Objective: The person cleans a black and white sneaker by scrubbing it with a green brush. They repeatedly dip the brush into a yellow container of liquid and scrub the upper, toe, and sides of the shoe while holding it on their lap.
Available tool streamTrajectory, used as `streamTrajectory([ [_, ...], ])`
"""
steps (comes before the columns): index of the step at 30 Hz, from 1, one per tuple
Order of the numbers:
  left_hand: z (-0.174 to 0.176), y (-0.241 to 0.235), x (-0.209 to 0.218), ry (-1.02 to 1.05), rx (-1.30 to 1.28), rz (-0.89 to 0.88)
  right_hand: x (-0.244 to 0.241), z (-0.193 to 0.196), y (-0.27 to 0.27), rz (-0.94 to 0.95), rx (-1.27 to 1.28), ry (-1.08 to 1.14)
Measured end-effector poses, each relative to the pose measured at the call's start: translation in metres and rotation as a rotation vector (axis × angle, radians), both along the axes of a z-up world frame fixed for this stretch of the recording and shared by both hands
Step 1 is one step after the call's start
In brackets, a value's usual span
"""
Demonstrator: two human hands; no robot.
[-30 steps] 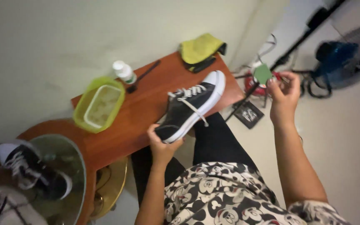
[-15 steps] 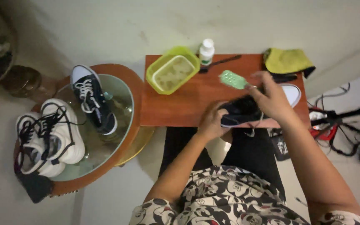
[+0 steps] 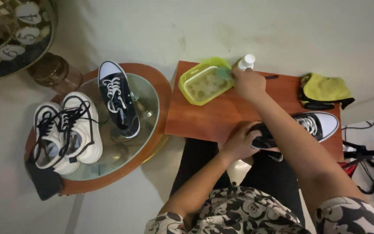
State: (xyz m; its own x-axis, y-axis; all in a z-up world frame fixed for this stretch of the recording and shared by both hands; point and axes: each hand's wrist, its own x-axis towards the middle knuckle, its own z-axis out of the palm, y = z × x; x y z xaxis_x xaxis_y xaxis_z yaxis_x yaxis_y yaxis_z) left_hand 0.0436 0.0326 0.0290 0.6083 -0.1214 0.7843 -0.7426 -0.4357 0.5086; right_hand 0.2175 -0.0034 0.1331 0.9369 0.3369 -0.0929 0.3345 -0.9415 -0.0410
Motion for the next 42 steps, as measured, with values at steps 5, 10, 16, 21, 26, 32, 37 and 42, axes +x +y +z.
streamTrajectory([
  [5,-0.002,0.004,-0.001,0.002,0.030,-0.033,0.027,-0.035,0.023,0.001,-0.047,-0.017],
  [10,0.034,0.014,-0.008,-0.048,0.105,0.063,0.014,-0.037,0.051,-0.055,0.003,0.014],
  [16,0.023,0.009,-0.001,-0.046,0.109,0.038,-0.033,0.060,0.045,0.076,0.028,-0.073],
  [21,0.019,0.006,0.001,0.141,0.078,-0.087,0.001,0.078,-0.008,0.074,0.332,-0.287],
  [26,-0.033,-0.017,-0.001,0.350,0.215,0.026,-0.039,0.085,-0.007,0.134,0.300,-0.199],
  [32,-0.023,-0.016,0.011,0.188,0.060,-0.040,-0.027,0.041,-0.011,0.118,0.427,-0.071],
  [37,-0.008,-0.005,0.004,0.180,-0.025,-0.081,-0.031,0.029,-0.012,0.102,0.447,-0.105],
  [42,-0.012,-0.008,0.007,0.117,0.003,-0.070,-0.038,-0.002,-0.018,0.143,0.524,-0.113],
])
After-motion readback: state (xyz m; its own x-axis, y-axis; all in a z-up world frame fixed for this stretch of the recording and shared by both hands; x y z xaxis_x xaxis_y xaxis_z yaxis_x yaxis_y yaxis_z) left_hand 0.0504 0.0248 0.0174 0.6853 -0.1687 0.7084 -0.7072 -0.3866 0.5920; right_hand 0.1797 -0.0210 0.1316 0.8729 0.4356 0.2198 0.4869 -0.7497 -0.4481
